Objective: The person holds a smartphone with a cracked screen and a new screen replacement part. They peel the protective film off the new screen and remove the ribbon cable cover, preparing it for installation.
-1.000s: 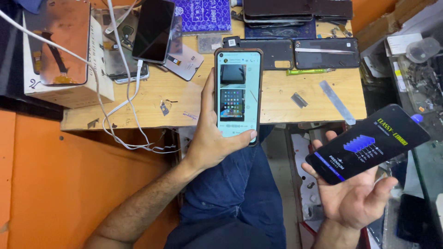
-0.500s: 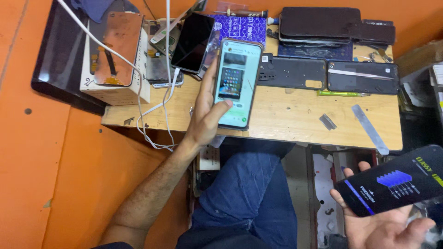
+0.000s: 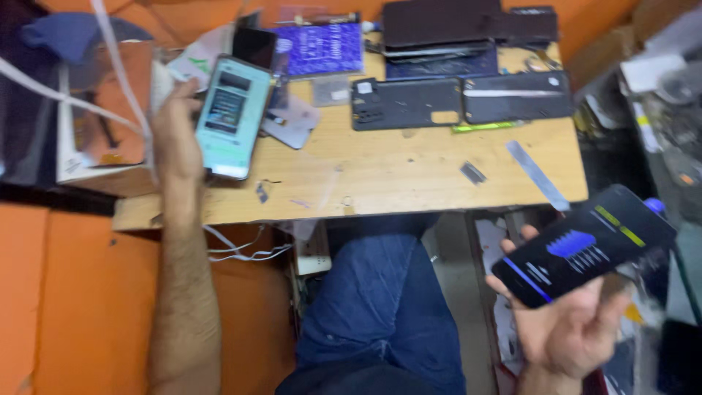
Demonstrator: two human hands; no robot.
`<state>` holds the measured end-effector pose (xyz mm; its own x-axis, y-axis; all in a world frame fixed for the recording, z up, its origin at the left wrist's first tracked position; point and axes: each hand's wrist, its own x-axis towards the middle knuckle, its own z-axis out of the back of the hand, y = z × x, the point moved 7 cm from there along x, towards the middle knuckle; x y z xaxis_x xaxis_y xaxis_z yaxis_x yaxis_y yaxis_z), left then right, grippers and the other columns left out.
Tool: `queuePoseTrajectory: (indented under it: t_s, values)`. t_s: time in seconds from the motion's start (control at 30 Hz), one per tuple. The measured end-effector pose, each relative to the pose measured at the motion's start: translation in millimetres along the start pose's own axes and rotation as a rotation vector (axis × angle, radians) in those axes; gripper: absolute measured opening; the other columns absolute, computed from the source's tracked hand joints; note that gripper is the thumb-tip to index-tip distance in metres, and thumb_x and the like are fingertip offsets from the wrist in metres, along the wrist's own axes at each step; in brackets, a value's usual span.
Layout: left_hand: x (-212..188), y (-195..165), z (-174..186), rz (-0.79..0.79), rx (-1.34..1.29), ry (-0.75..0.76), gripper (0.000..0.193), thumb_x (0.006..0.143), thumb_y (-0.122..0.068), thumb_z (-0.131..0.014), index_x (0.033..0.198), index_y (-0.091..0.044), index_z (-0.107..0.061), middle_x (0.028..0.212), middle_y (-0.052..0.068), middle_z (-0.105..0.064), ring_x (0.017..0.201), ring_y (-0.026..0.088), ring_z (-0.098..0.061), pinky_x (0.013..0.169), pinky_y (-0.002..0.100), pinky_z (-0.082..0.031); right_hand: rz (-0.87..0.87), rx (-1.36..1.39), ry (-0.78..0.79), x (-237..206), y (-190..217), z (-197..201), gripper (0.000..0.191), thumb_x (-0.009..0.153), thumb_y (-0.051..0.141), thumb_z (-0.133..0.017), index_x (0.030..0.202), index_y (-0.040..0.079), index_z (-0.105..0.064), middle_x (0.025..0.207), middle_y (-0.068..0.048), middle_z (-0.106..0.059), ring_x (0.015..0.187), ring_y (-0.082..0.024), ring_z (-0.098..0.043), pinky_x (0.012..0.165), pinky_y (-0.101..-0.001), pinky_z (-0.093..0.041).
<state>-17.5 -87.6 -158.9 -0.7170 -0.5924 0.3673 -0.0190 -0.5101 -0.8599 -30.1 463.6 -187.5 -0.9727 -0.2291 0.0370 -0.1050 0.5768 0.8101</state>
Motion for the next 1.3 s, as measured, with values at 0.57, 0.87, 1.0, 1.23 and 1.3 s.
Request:
queuePoseTrajectory:
  t_s: [0.57, 0.87, 1.0, 1.23, 1.3]
  values:
    - [-81.4, -54.9, -78.1, -0.278, 0.339, 0.058, 0.008, 0.107, 0.001, -0.058, 0.113, 0.007, -0.059, 0.121, 0.016, -0.063, 0.108, 0.02, -0.064, 0.093, 0.03, -0.056, -0.026, 0.152, 0.047, -1.1, 10.3, 29.3, 0.083, 0.098, 0.017, -0.056, 0.166, 0.012, -0.009, 0.157, -0.04, -0.035, 0.136, -0.055, -0.049, 0.085, -0.0654, -0.059]
    - [-189.7, -134.2, -172.4, -0.426, 0.045, 0.236, 0.01, 0.107, 0.0, -0.062, 0.099, 0.002, -0.057, 0.101, 0.011, -0.063, 0.09, 0.017, -0.063, 0.079, 0.031, -0.054, -0.022, 0.08, -0.032, 4.0, 9.6, 38.2, 0.078, 0.095, 0.011, -0.051, 0.162, 0.007, -0.011, 0.147, -0.042, -0.044, 0.123, -0.056, -0.059, 0.07, -0.0587, -0.065]
    - [-211.8, -159.2, -224.2, -0.454, -0.005, 0.495, 0.012, 0.095, -0.004, -0.069, 0.086, -0.001, -0.062, 0.088, 0.009, -0.066, 0.073, 0.017, -0.065, 0.061, 0.03, -0.053, -0.018, 0.114, -0.081, 7.6, 7.0, 40.7, 0.068, 0.098, 0.014, -0.051, 0.158, 0.002, -0.02, 0.134, -0.041, -0.054, 0.108, -0.052, -0.067, 0.059, -0.0513, -0.065]
    - [-188.1, -193.2, -256.6, -0.651, 0.051, 0.477, 0.029, 0.095, -0.007, -0.078, 0.117, -0.003, -0.059, 0.11, 0.011, -0.064, 0.09, 0.023, -0.071, 0.075, 0.035, -0.058, 0.019, 0.115, -0.149, 11.3, 4.2, 53.6, 0.054, 0.105, 0.021, -0.054, 0.149, -0.004, -0.034, 0.115, -0.035, -0.063, 0.093, -0.044, -0.073, 0.047, -0.0442, -0.063]
    - [-175.8, -188.0, -266.1, -0.63, 0.105, 0.485, 0.032, 0.095, -0.006, -0.079, 0.12, -0.003, -0.059, 0.111, 0.012, -0.064, 0.087, 0.022, -0.071, 0.072, 0.035, -0.058, 0.022, 0.117, -0.18, 14.3, 1.6, 59.5, 0.051, 0.106, 0.021, -0.055, 0.147, -0.004, -0.036, 0.113, -0.033, -0.063, 0.091, -0.043, -0.074, 0.045, -0.0432, -0.062]
